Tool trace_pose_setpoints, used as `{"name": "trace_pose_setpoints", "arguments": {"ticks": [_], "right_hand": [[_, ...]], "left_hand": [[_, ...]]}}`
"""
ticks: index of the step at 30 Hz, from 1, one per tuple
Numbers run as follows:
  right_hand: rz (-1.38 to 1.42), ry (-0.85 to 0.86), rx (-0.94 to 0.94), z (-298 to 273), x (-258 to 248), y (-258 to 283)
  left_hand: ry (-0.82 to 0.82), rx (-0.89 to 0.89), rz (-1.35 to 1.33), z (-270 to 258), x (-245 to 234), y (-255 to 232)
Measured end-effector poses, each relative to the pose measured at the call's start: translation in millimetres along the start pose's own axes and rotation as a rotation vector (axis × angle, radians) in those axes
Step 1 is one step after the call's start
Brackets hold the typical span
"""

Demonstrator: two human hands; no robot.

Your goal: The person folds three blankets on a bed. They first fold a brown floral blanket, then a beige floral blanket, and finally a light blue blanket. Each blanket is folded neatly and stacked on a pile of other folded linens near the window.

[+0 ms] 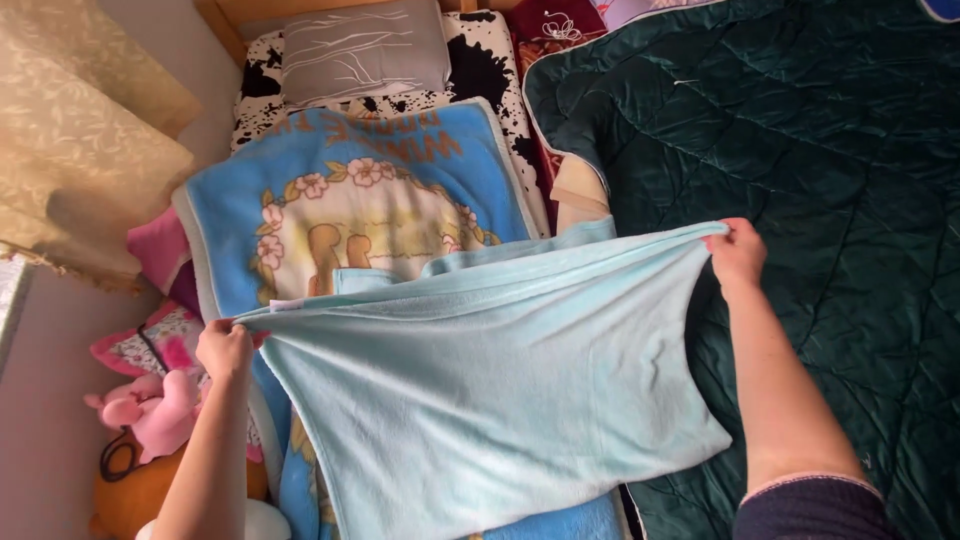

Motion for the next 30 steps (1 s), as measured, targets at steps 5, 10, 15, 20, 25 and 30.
{"name": "trace_pose_setpoints", "arguments": {"ticks": [5, 10, 15, 20, 25, 30], "right_hand": [[0.463, 0.024, 0.118, -8.8, 40.8, 47.9], [0.676, 0.286, 0.234, -55.2, 82.3, 18.6], [0.32, 0.433, 0.367, -205.5, 96.5, -215.2], [-0.431, 0.713, 0.412, -330.4, 37.2, -297.1], [-0.376, 0.794, 0.791, -426.8, -20.6, -302.0], [-0.057, 0.556, 0.941, -443.3, -37.9, -241.6]], "left_hand": [[-0.022, -0.055, -0.271, 2.5, 25.1, 9.6], [0.305, 0.088, -0.405, -33.9, 82.5, 4.1], [0.571, 0.247, -0.12, -91.2, 200.6, 90.9], [0.809, 0.029, 0.179, -232.8, 251.7, 122.4], [1.125, 0.084, 0.308, -382.9, 297.2, 125.5], [1.303, 0.135, 0.302, -502.2, 294.6, 73.4]]}}
Point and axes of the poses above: each hand's wrist, its own z-axis towards the middle knuckle, its own x-axis out of the palm, y = z × x, the point moved 9 cm from there along z, towards the middle knuckle, and after that the axes turned 10 degrees about -x, right-handed, at the moved point
